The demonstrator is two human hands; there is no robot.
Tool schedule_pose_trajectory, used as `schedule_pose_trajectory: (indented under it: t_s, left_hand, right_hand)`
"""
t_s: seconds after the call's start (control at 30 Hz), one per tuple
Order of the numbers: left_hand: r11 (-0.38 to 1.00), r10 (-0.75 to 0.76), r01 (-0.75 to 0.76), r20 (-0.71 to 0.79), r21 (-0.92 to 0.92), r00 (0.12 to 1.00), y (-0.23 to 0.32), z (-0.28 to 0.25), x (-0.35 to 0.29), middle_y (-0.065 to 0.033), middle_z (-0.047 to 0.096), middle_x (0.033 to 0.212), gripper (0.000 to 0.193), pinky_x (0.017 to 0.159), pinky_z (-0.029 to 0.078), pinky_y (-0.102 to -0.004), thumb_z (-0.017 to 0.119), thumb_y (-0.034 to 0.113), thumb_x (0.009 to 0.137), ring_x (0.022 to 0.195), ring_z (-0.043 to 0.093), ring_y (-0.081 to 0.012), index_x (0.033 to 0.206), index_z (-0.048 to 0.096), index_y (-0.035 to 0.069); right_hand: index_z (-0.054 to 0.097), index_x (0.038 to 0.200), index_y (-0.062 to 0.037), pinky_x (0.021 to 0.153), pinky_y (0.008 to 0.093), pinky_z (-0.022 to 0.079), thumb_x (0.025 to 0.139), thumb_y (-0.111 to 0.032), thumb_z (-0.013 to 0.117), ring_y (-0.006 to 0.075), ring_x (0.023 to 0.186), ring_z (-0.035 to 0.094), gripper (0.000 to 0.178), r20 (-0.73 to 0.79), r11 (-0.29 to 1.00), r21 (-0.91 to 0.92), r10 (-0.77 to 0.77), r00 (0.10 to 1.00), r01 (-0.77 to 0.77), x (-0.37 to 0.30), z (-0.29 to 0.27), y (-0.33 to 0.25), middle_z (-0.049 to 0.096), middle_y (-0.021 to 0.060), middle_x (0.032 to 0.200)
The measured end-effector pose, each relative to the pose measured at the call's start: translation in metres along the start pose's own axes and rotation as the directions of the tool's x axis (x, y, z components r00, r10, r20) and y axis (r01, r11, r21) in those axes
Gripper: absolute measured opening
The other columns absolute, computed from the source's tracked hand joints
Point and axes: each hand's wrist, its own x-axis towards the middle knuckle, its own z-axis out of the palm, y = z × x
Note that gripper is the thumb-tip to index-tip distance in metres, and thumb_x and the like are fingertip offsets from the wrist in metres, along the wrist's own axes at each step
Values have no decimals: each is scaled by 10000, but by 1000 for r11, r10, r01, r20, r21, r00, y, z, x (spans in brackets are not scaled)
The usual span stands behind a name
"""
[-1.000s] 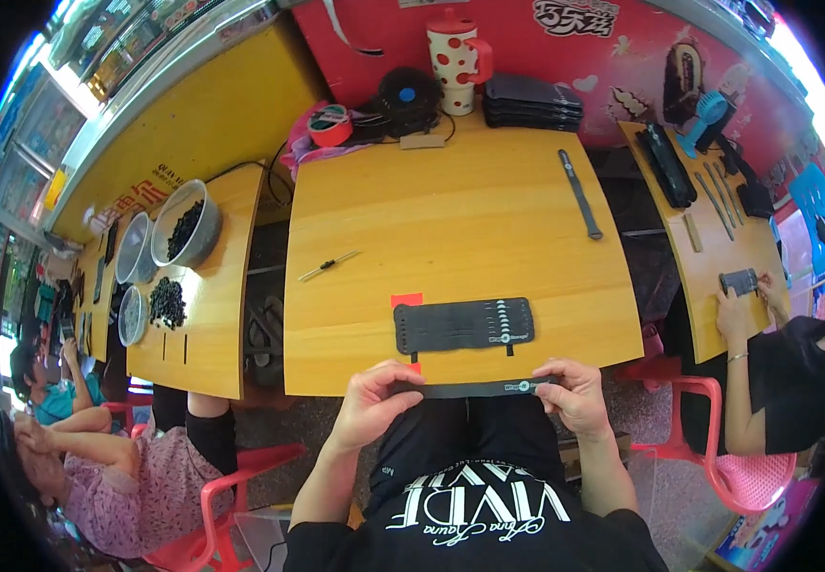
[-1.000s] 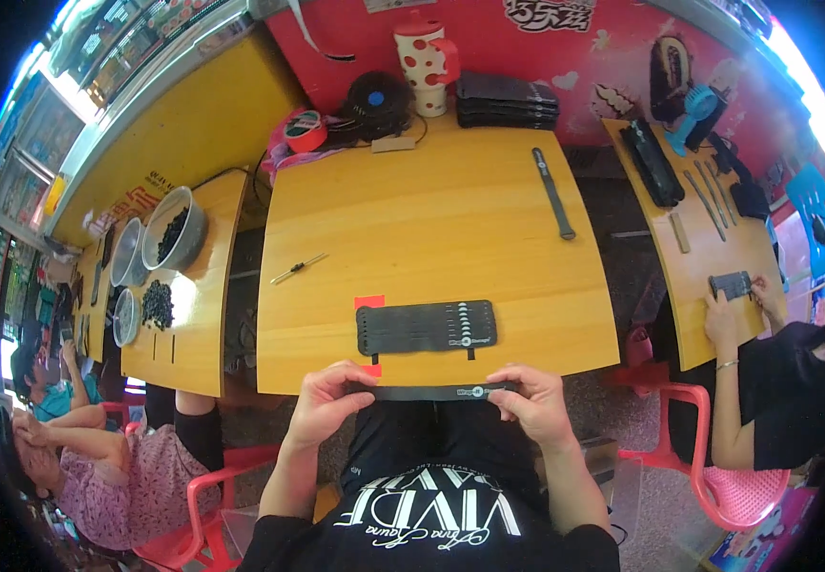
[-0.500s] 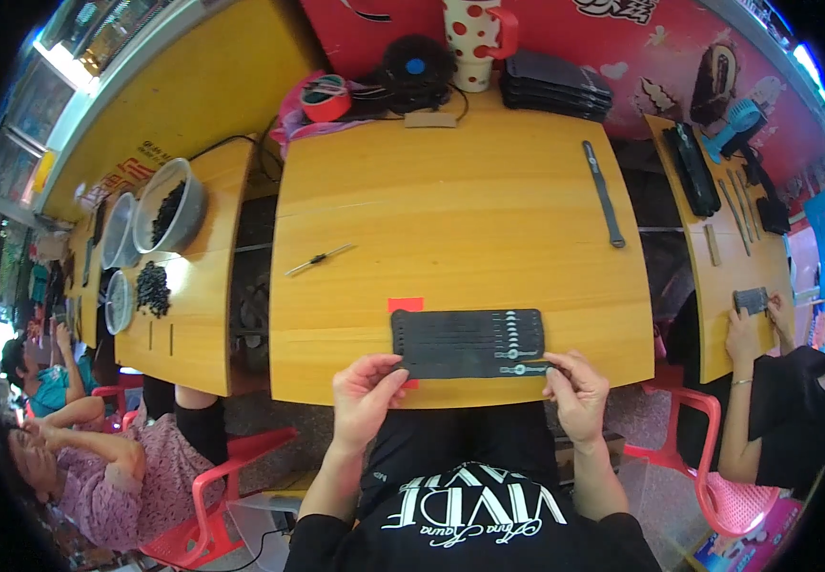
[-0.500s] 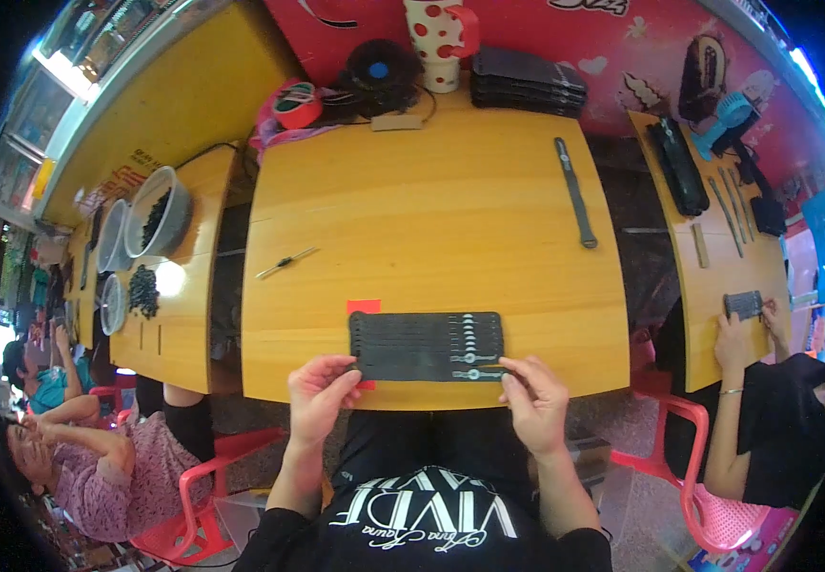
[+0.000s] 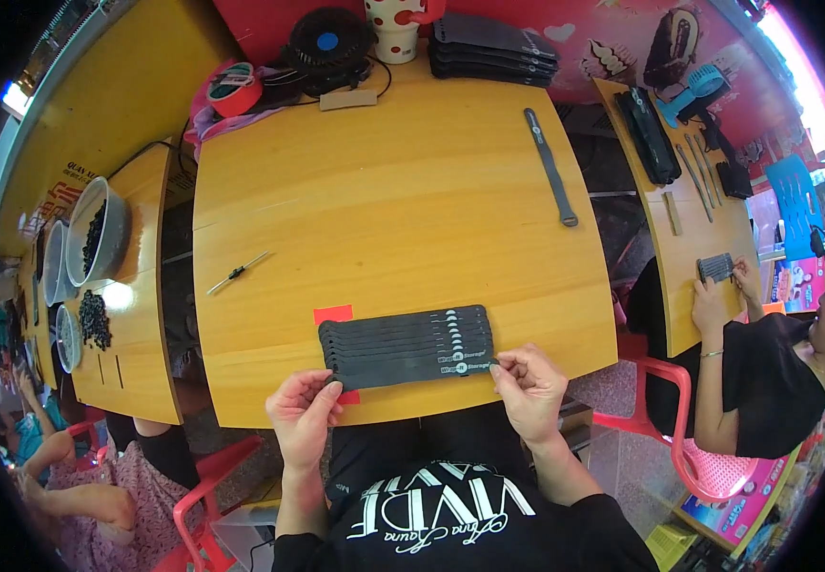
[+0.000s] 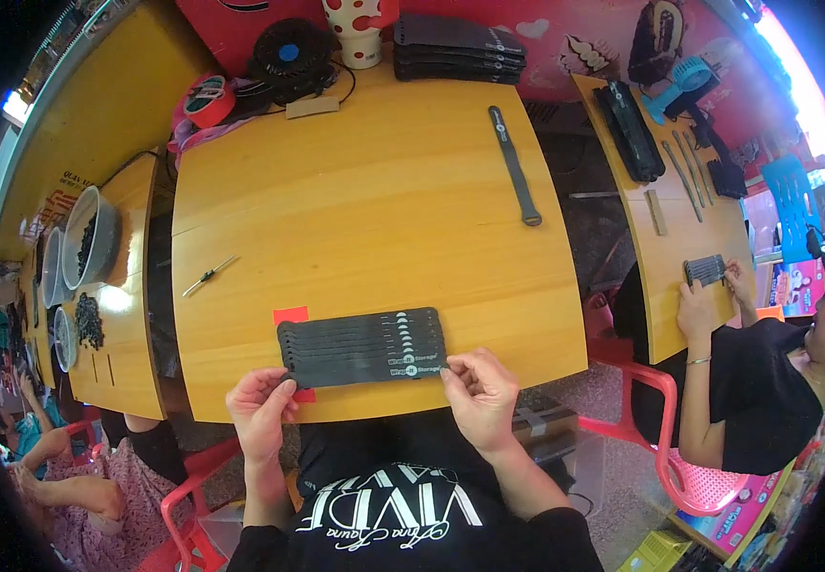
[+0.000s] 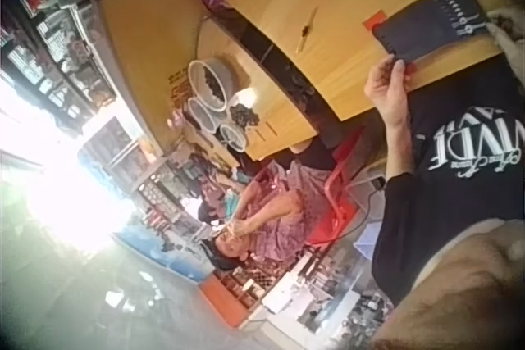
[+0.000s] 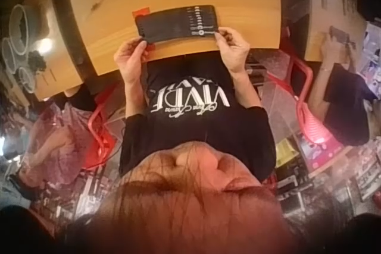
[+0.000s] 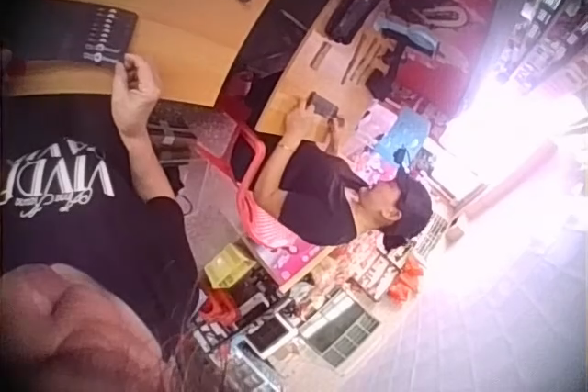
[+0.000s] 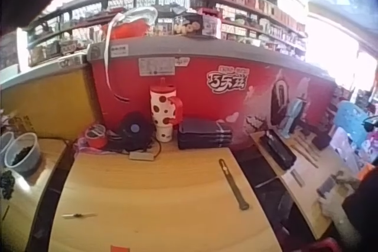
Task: The person is manually assembling black fabric straps by attaching small plastic components to them.
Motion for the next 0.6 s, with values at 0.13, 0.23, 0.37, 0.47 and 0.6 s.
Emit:
schedule_pose_trajectory:
  t_s: [0.13,0.23,0.37,0.47,0.6]
  left_hand:
    - [1000,-5,5,13,18,1000,-2,1,0,-35,670,757,144,476,443,-170,690,-54,871,580,600,-56,1013,679,-29]
    - [1000,-2,2,-2,25,1000,-1,3,0,-35,672,760,148,472,438,-169,688,-59,868,577,598,-54,1013,680,-28]
    - [999,12,-12,-11,35,1000,-3,2,-1,-35,671,763,150,467,433,-170,687,-59,868,572,596,-53,1014,679,-30]
    - [999,10,-10,-8,37,1000,-2,2,0,-38,670,763,148,465,432,-170,685,-59,869,570,596,-55,1014,678,-32]
    - [999,6,-5,-12,51,1000,-2,2,0,-40,667,759,146,462,431,-171,682,-56,872,571,597,-58,1016,677,-36]
  right_hand:
    - [664,938,59,519,183,448,818,154,649,59,601,553,153,-37,1000,11,21,999,-21,2,1,-1,577,48,816]
    - [667,919,65,503,188,440,825,145,646,66,585,552,126,-18,994,-100,-35,999,33,4,3,-5,576,56,804]
    - [667,903,72,497,191,439,830,139,643,71,580,555,103,-4,983,-170,-77,997,76,6,4,-5,574,61,798]
    - [667,906,71,492,190,428,831,140,638,70,577,554,105,-6,982,-171,-80,997,78,6,5,-6,573,62,794]
    - [666,902,69,483,188,406,835,141,633,69,574,556,104,-7,983,-168,-79,997,77,7,6,-7,577,61,797]
